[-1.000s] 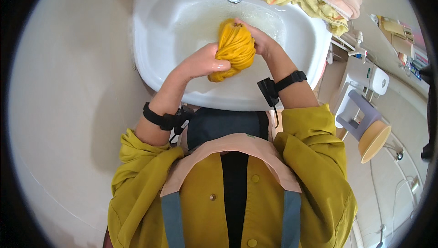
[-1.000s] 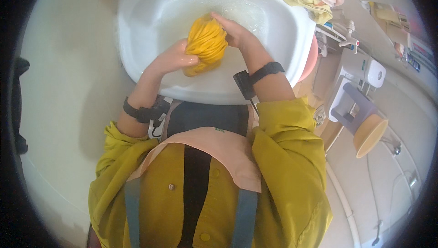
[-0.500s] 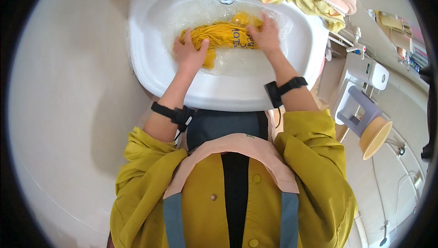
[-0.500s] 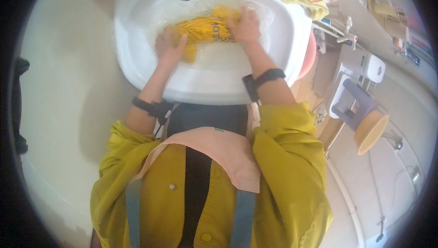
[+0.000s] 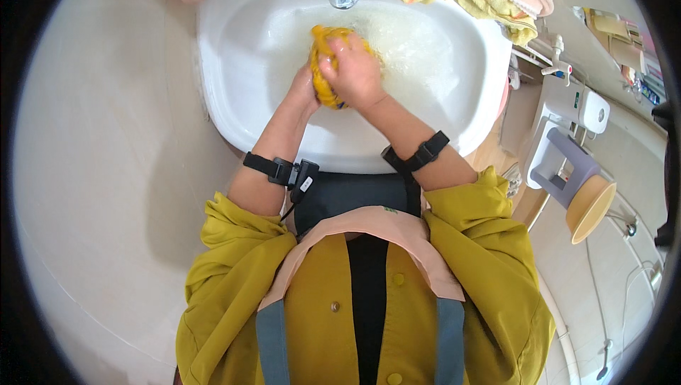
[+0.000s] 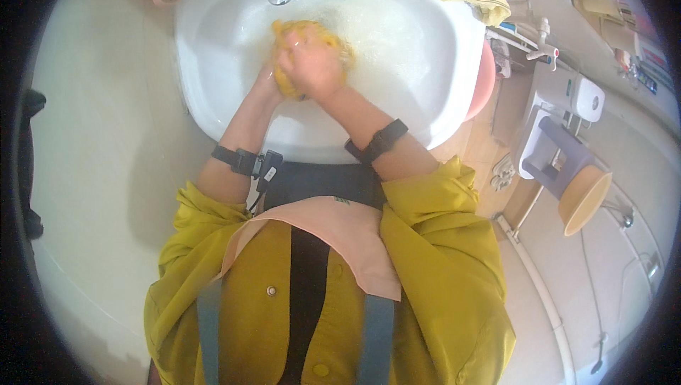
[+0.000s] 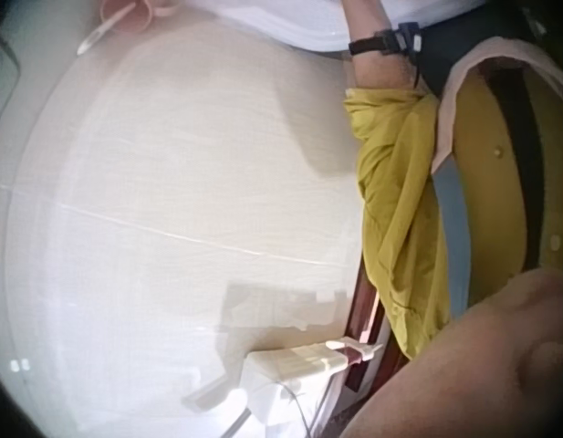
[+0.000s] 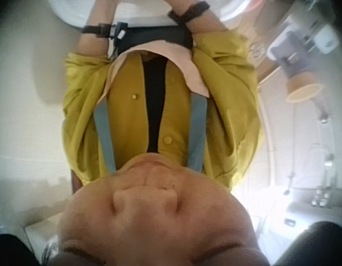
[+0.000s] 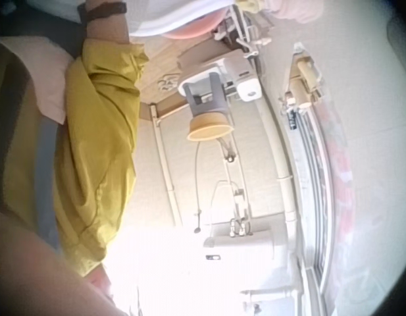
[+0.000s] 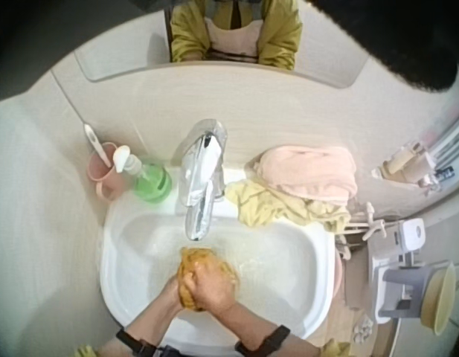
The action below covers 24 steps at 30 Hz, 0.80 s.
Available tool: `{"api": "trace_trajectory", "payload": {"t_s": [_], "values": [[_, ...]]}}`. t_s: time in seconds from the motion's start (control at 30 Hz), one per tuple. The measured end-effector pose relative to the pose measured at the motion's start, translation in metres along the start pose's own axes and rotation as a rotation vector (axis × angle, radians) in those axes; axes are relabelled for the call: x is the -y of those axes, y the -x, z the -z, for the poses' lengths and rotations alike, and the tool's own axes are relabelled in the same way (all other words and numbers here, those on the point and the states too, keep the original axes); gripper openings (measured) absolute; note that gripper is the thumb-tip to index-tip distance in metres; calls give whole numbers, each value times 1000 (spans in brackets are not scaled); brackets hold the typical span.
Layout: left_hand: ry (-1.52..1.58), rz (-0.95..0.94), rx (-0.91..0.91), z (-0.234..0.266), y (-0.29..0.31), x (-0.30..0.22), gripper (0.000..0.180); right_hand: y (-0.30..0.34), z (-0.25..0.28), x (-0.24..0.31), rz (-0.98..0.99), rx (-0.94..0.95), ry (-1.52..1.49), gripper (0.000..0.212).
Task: The person hand-washes a yellow t-shirt in a bathroom sink, scrubbing and rinsing it under running water. After wringing out the yellow shirt, they place it in a pink basin and begin washing a gray garment in the same manner.
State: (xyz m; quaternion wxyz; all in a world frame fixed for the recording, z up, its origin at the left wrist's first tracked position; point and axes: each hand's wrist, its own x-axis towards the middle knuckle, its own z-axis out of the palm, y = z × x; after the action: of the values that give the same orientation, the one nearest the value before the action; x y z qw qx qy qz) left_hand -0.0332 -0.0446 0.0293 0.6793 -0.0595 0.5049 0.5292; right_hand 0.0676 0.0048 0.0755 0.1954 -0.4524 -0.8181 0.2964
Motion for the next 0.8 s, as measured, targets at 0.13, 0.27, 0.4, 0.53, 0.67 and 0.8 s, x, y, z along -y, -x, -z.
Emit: {"api": "trace_trajectory", "payload": {"t_s": [0.13,0.27,0.4,0.53,0.67,0.8], "values": [[-568,-190,-230,-12,26,-32,47,-24,16,-59,-210,18,122,38],[-1228,-666,-256,-5,33,-44,36,-16,15,-152,-513,-73,-94,47],[-1417,-934,-379,26,16,-21,28,28,-7,-135,-100,131,39,44],[-1396,-884,-348,31,27,-21,23,20,14,-125,-396,300,-10,46],[-1355,-863,-276,29,34,-28,21,14,26,-109,-725,93,-297,38],[-1304,-827,-239,23,38,-32,22,-5,99,-36,-566,242,-729,30]]}}
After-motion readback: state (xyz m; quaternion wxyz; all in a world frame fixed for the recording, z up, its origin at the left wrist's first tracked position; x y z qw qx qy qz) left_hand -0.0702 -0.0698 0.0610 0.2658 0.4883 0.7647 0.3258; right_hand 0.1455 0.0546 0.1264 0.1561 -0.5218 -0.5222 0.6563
